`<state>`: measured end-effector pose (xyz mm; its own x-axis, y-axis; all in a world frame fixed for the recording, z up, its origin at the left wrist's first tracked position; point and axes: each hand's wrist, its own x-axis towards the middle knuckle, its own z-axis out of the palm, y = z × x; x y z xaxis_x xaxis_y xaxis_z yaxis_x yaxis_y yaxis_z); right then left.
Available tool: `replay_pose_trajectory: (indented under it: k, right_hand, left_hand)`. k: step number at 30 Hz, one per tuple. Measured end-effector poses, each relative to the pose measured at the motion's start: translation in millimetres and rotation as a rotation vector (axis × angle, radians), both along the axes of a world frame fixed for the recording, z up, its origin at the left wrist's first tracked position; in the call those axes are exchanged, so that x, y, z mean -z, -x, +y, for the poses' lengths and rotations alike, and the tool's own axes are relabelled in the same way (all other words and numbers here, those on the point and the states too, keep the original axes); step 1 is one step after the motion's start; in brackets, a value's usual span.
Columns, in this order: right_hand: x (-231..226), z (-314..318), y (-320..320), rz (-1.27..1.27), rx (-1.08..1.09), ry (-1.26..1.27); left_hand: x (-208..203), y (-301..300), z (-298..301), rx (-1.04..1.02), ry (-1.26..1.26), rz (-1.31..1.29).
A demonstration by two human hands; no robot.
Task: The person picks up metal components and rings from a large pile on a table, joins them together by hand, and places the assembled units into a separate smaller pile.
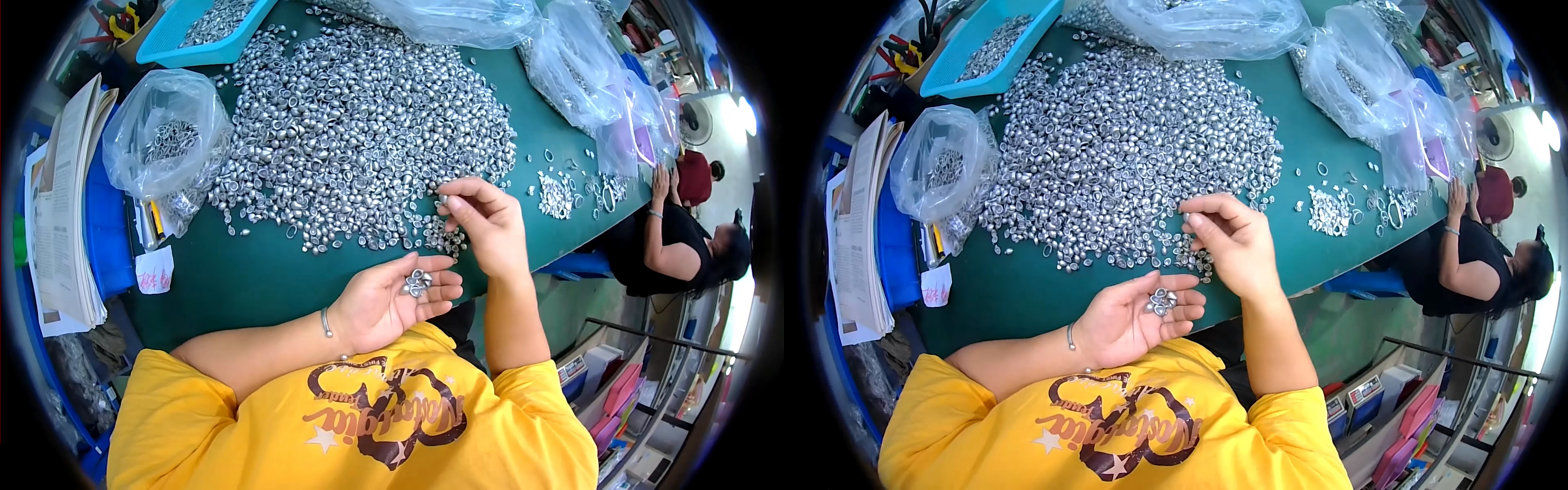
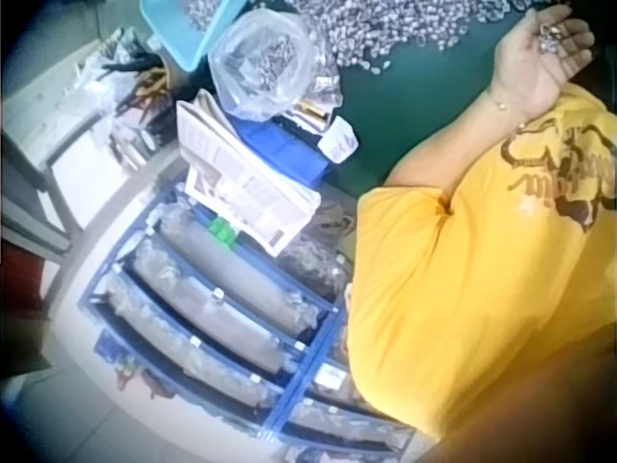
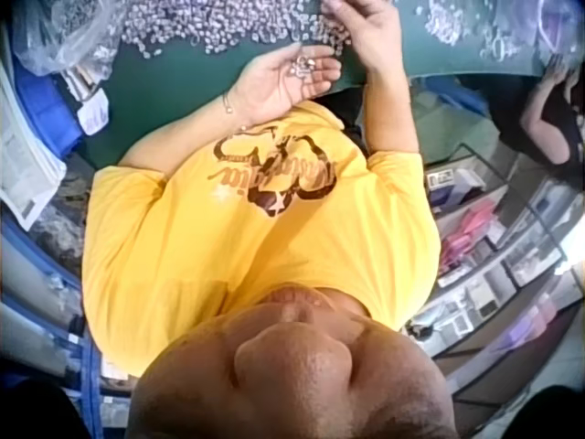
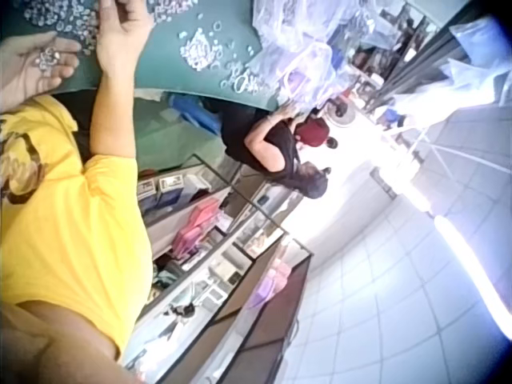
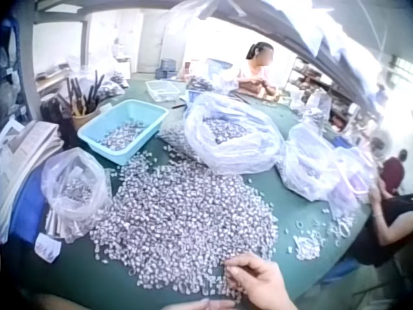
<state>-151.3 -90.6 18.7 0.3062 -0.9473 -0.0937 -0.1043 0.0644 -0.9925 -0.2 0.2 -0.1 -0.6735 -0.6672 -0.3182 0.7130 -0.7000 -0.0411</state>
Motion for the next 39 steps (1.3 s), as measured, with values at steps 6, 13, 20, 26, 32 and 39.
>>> replay_pose_trajectory:
  k: [6,13,20,26,32,39]
  right_hand:
    - [10,1,15,-0.584,0.004,-0.395]
    - [6,10,16,-0.682,-0.011,-0.265]
    - [-19,19,20,0.180,-0.263,0.434]
    - [5,-9,20,0.679,0.067,0.667]
    - [-3,-8,5,0.911,-0.023,0.752]
    - [-1,-3,19,-0.079,0.121,-0.092]
  left_hand:
    - [-3,-1,0,0.000,-0.013,0.007]
    - [-4,0,-1,0.001,-0.008,-0.012]
    - [-2,-1,-1,-0.019,-0.016,-0.013]
    - [-4,0,0,-0.003,-0.020,-0.015]
    - [-6,-1,-1,0.002,-0.020,-0.025]
    - [-2,-1,0,-0.007,-0.027,-0.002]
